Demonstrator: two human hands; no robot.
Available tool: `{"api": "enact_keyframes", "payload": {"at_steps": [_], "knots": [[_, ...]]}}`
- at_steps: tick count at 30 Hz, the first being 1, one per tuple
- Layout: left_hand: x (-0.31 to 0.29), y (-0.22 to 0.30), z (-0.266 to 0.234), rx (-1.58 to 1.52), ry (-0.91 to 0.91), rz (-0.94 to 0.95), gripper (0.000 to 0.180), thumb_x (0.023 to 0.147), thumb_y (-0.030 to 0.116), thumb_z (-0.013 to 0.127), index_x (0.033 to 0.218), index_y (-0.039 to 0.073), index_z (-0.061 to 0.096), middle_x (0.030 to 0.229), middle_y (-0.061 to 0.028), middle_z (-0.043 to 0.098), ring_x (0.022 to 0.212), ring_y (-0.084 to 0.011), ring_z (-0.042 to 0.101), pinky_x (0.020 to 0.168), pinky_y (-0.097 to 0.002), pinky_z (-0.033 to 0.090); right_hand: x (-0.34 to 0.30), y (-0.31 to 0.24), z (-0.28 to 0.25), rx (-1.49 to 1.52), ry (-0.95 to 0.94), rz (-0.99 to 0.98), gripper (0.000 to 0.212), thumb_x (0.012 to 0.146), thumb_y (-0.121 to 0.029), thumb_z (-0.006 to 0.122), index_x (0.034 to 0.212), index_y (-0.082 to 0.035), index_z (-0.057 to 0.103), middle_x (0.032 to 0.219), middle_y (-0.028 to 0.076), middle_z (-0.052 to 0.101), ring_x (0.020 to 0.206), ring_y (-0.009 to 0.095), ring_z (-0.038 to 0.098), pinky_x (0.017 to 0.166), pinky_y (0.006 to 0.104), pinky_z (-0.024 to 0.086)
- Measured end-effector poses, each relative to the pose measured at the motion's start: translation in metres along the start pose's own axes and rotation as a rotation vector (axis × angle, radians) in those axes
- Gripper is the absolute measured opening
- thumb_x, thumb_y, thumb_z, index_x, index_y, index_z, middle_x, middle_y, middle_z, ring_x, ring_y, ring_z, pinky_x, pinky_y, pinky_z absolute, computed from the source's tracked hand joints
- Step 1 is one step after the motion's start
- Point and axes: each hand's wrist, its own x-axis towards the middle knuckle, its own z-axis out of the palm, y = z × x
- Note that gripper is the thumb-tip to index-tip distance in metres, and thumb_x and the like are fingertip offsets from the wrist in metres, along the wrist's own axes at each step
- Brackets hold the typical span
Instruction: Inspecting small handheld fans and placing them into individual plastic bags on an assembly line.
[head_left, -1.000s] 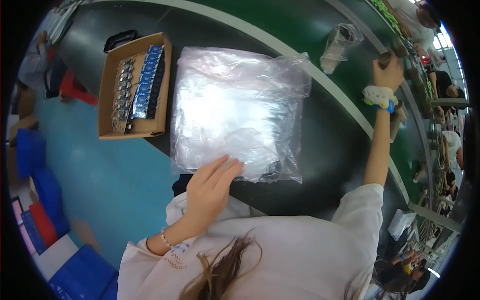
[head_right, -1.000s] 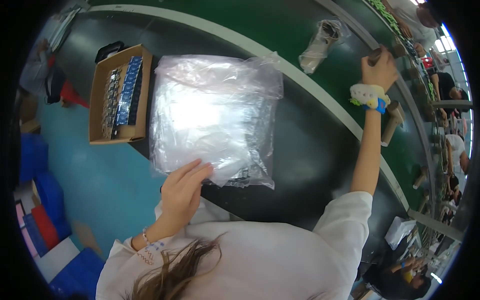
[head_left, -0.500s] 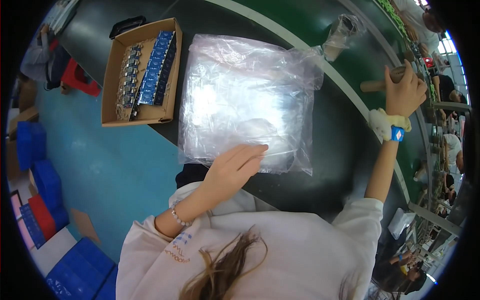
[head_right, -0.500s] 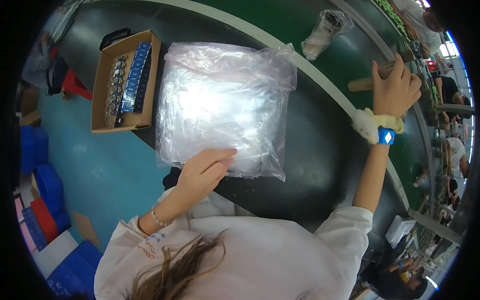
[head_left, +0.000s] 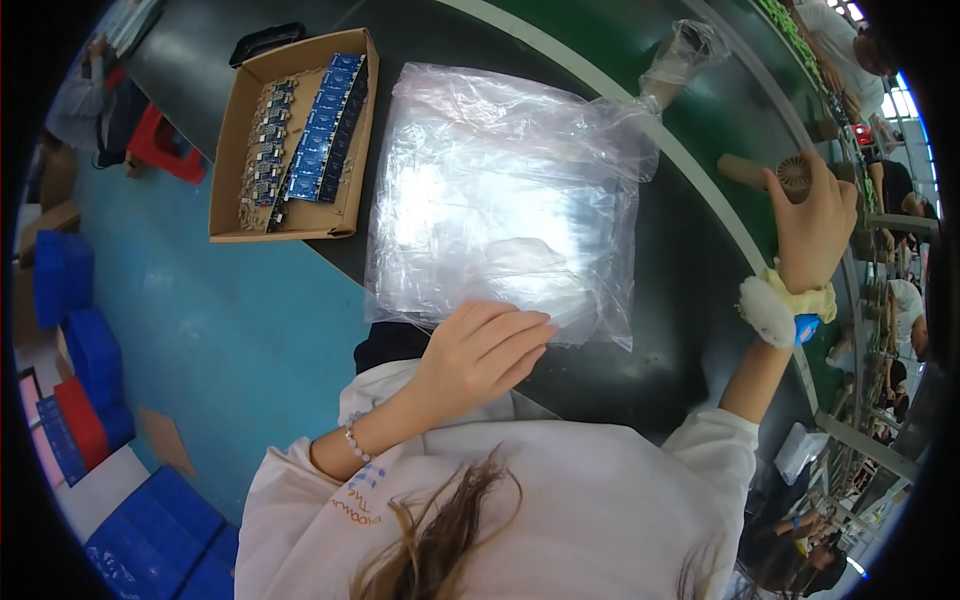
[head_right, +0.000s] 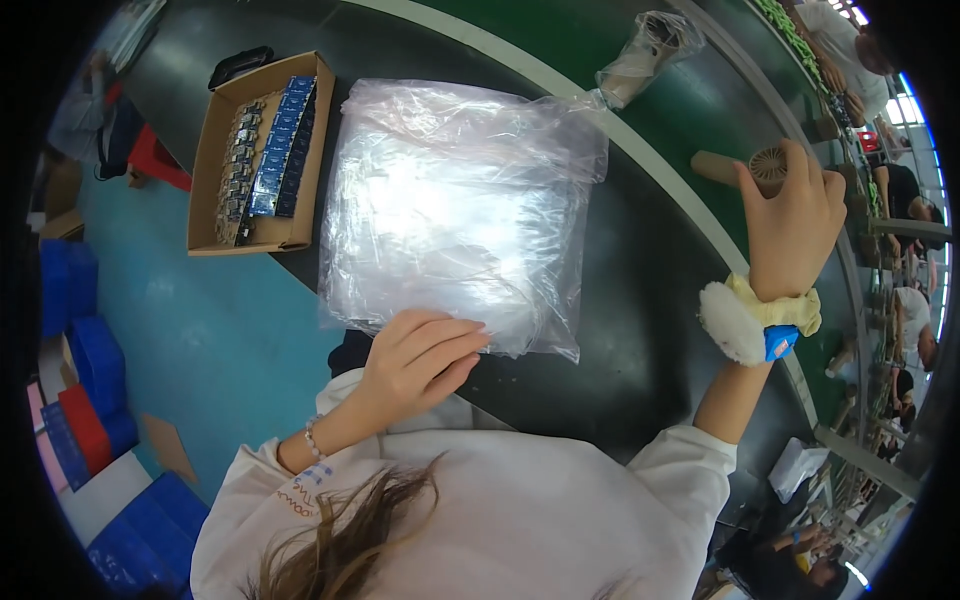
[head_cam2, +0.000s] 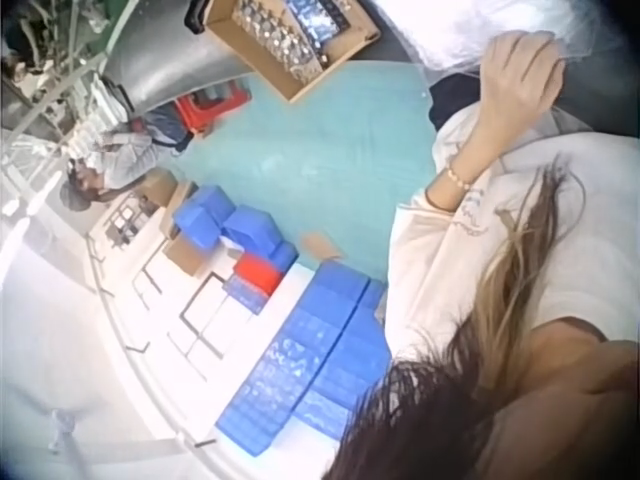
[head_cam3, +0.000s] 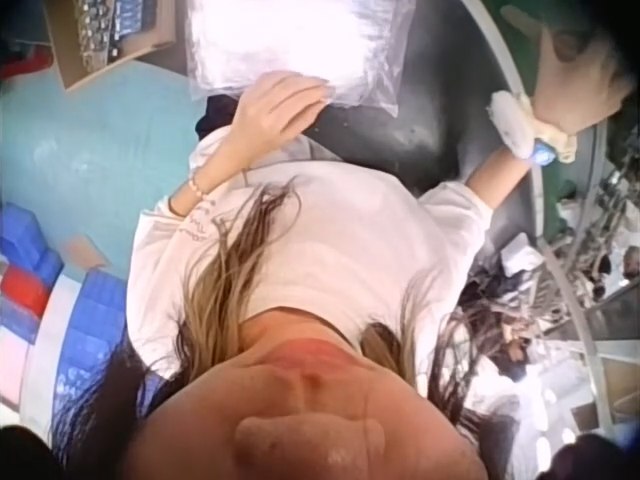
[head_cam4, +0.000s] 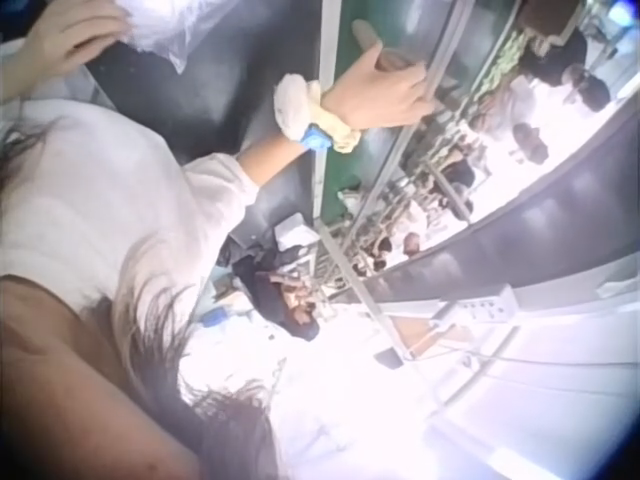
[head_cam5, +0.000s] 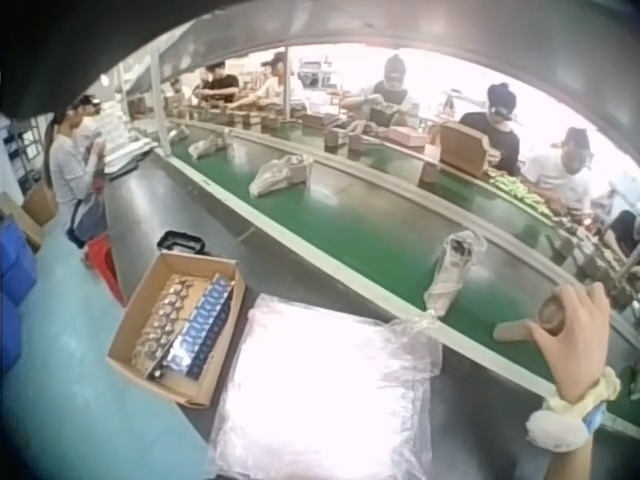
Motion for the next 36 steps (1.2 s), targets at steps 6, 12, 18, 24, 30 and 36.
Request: {"api": "enact_keyframes", "payload": {"at_steps": [6,12,18,24,30,36], "knots": [[0.004,-0.006,-0.003,-0.201,-0.054,-0.104,0.032,0.067,-0.006,0.063,0.098,0.002,0.064,0.096,-0.0082,0.062,0.078,-0.0233,0.058,0.064,-0.0324,0.048,-0.014,-0.010,0.016,0.416,0.016,0.131,0.037,0.070,-0.027,0.078,0.097,-0.007,0.063,0.087,0.008,0.064,0.086,0.026,0.057,0.076,0.0352,0.045],[0.023,0.000,-0.002,-0.106,0.001,-0.122,0.045,0.067,-0.008,0.060,0.111,0.003,0.060,0.106,-0.0093,0.060,0.081,-0.0257,0.060,0.066,-0.0333,0.050,-0.024,-0.035,-0.014,0.679,-0.278,0.095,0.048,0.069,-0.013,0.072,0.113,-0.009,0.053,0.105,0.012,0.057,0.093,0.030,0.057,0.081,0.0366,0.046],[0.030,0.007,-0.004,-0.106,-0.088,-0.138,0.048,0.069,-0.010,0.057,0.115,0.005,0.058,0.111,-0.0105,0.059,0.081,-0.0244,0.063,0.058,-0.0290,0.051,-0.030,-0.029,-0.057,1.021,-0.245,0.386,0.042,0.070,-0.014,0.073,0.106,-0.006,0.054,0.105,0.008,0.057,0.095,0.020,0.055,0.082,0.0300,0.043],[0.032,0.014,-0.013,-0.150,-0.192,-0.265,0.051,0.068,-0.012,0.056,0.116,0.005,0.058,0.114,-0.0112,0.058,0.076,-0.0241,0.063,0.054,-0.0276,0.050,-0.037,-0.011,-0.088,1.995,-0.471,-0.247,0.080,0.050,-0.026,0.084,0.112,0.000,0.039,0.098,0.022,0.056,0.087,0.023,0.058,0.073,0.0286,0.048],[0.037,0.015,-0.024,-0.133,-0.229,-0.164,0.054,0.070,-0.009,0.056,0.122,0.003,0.052,0.117,-0.0109,0.054,0.073,-0.0262,0.061,0.055,-0.0329,0.050,-0.046,-0.045,-0.116,1.699,-0.797,0.021,0.061,0.050,-0.010,0.083,0.100,-0.003,0.049,0.096,0.015,0.056,0.081,0.019,0.057,0.075,0.0269,0.045],[0.037,0.032,-0.044,-0.287,-0.282,-0.290,0.052,0.072,-0.007,0.062,0.123,0.002,0.051,0.117,-0.0137,0.053,0.094,-0.0306,0.060,0.074,-0.0340,0.053,-0.040,-0.063,-0.104,1.716,-0.764,-0.009,0.058,0.054,-0.009,0.082,0.102,-0.003,0.049,0.097,0.012,0.054,0.082,0.015,0.055,0.076,0.0256,0.044]]}}
